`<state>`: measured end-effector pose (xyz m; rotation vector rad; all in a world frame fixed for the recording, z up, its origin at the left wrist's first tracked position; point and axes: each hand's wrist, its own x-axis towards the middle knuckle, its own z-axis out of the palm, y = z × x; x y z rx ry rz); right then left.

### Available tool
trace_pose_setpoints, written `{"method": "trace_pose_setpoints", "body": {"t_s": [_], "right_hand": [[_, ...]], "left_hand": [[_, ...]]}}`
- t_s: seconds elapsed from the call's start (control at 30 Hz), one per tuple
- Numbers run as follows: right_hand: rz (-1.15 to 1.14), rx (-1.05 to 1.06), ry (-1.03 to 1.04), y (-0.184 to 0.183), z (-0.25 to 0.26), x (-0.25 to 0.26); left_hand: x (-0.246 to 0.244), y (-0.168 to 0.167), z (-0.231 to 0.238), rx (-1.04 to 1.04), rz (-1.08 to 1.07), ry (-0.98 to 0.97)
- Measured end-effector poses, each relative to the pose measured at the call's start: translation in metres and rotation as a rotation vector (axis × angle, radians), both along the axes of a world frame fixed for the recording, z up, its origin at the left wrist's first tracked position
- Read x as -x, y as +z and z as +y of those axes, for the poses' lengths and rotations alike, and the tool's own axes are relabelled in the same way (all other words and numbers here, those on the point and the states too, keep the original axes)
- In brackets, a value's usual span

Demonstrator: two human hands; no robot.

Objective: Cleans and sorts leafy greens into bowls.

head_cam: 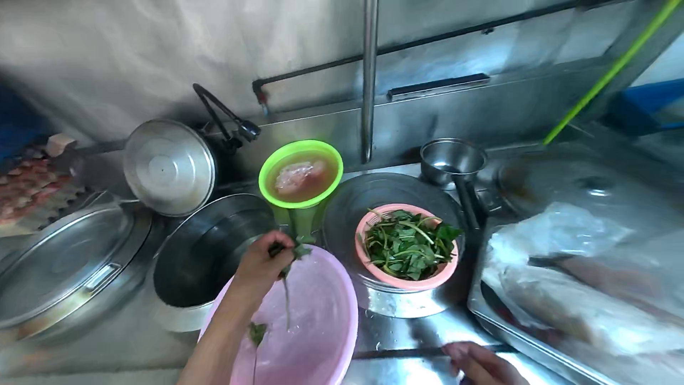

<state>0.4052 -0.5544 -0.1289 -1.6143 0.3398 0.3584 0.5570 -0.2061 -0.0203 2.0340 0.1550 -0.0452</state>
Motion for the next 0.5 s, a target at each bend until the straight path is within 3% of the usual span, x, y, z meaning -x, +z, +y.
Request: {"method": "trace_pose_setpoints", "body": {"t_s": [0.1, 0.17, 0.27, 0.37, 0.5], "right_hand": [[0.04, -0.025, -0.164, 0.014, 0.023, -0.041], [0.037, -0.06, -0.3, 0.021, 0.031, -0.064], [0.062, -0.118, -0.447, 0.029, 0.033, -0.078], [0.11, -0.099, -0.467, 0.025, 0.03, -0.075], [0.086, -0.116, -0.415, 0.005, 0.019, -0.089]], "left_hand": [[-0.033, 0.026, -0.062, 0.15, -0.146, -0.111], [-0.053, 0.026, -0.111, 0.142, -0.325, -0.212], [-0.064, -0.013, -0.169, -0.207, -0.361, -0.434], [-0.059, -0.059, -0.196, -0.6, -0.064, -0.737], [-0.035, -0.04, -0.179, -0.625, -0.259, -0.682]]}}
